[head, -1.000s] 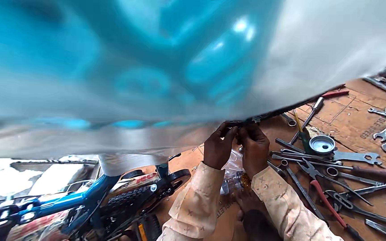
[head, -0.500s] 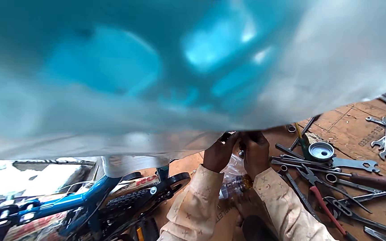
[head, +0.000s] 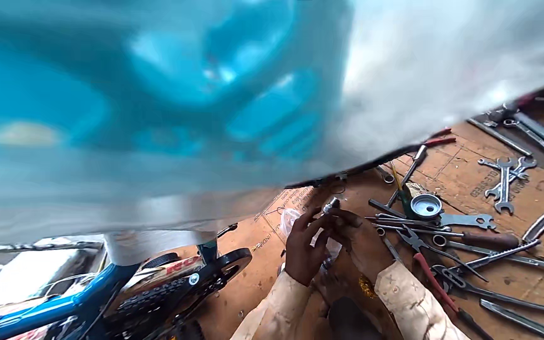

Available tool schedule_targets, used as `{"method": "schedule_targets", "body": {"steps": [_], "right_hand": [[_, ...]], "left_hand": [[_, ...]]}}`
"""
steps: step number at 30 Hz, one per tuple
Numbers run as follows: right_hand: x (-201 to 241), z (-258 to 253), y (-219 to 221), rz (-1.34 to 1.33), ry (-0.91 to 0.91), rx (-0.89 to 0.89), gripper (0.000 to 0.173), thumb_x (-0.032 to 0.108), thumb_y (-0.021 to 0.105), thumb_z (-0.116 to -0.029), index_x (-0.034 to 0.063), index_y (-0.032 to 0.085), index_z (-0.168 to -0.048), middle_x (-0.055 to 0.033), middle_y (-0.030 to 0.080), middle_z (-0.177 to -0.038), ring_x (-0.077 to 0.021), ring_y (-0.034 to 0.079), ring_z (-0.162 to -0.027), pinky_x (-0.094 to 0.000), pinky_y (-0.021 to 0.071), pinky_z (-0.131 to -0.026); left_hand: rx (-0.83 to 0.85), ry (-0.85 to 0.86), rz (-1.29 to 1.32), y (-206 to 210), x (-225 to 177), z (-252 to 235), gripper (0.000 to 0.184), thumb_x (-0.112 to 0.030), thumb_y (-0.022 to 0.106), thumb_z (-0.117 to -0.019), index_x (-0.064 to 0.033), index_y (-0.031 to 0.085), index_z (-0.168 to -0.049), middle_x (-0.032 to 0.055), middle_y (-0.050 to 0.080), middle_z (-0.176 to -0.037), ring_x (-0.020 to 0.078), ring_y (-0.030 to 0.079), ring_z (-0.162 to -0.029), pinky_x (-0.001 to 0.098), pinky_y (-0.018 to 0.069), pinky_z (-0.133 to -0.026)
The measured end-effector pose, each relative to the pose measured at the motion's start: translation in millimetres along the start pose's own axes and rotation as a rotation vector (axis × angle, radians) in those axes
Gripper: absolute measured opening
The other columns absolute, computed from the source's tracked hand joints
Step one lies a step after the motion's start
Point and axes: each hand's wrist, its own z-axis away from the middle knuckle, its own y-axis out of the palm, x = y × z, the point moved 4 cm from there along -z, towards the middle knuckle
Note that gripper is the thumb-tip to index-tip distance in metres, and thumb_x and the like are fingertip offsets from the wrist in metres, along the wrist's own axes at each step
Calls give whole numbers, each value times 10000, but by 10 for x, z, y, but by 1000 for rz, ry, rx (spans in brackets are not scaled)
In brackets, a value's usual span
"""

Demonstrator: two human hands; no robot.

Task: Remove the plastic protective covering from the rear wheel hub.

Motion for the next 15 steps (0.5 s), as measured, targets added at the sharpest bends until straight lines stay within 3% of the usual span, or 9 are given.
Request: {"method": "schedule_targets", "body": {"steps": [3,7,11,15], "right_hand": [[-96,73,41,149,-16,-9,191,23,564,-1030,-2,618,-1210,-136,713,-998,-211,722,-852,-383,621,-821],[-163,91,76,213,-2,-15,141,83,661,-992,-15,683,-1091,-99,711,-938,-156,701,-803,-315,609,-760],[-297,51,96,124,75,-28,107,95,707,-965,-6,713,-999,-83,707,-892,-140,666,-806,-281,565,-739],[-375,10,135,23,213,-32,180,198,670,-1003,27,715,-1039,-79,712,-916,-152,669,-833,-292,553,-741]], "left_hand": [[67,0,77,-80,46,38,230,-160,677,-963,-131,772,-1170,67,643,-1368,178,648,-1207,386,577,-1000],[172,-40,273,-153,205,81,208,-153,651,-969,-87,780,-1118,62,710,-1234,170,698,-1094,349,613,-916],[83,-133,310,-176,314,155,168,-136,714,-918,-102,808,-1054,42,745,-1138,145,719,-961,295,617,-823],[0,-100,360,-124,359,136,153,-72,719,-905,-79,810,-1028,73,748,-1129,183,718,-1032,314,616,-888]]}}
